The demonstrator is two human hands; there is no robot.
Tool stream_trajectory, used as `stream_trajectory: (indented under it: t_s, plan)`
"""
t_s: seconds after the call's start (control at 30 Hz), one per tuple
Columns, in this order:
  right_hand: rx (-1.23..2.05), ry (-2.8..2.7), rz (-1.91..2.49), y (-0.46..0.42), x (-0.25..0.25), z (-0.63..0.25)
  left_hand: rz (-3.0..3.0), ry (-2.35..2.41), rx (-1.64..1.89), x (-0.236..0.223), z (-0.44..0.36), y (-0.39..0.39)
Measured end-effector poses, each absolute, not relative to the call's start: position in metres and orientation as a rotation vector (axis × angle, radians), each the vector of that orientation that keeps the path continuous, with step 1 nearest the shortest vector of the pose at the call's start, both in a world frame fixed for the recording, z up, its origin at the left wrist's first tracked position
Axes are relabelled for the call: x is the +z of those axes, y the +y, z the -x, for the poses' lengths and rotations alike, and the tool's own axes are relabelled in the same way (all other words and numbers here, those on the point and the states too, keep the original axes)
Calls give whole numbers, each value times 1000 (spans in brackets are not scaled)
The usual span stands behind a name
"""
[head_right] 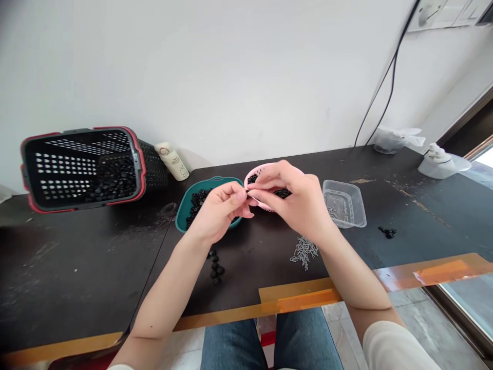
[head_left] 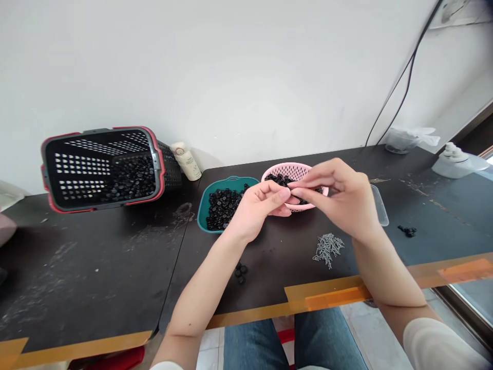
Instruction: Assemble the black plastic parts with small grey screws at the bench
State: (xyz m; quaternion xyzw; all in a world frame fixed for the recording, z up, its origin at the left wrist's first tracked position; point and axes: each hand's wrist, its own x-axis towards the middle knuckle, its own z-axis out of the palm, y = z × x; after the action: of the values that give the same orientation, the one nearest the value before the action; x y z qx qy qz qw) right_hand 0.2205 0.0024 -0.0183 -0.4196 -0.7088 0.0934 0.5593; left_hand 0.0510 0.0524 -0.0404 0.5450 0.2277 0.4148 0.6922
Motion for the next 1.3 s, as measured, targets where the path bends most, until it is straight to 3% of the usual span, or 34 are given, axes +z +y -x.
stream_trajectory:
  t_s: [0.23,0.33,0.43,0.5,0.63,0.8,1.3]
  plan:
    - [716,-1776,918,41,-24,-243,-966,562,891,-49,-59,62]
    - [698,-1857,1113,59,-31,-265,-917,568,954,-47,-56,68]
    - [557,-2036,1648,82,-46,-289,-905,552,1013,-44,-51,71]
    - [629,-2151,1865,97,-57,-300,-922,543,1037,-43,-49,73]
    - [811,-2277,1917,114,-75,-304,-947,537,1051,-43,-47,73]
    - [720,-2271,2110,119,-81,-296,-960,544,1059,-42,-46,73]
    - [822,-2248,1871,114,-75,-300,-1002,563,1072,-38,-43,72]
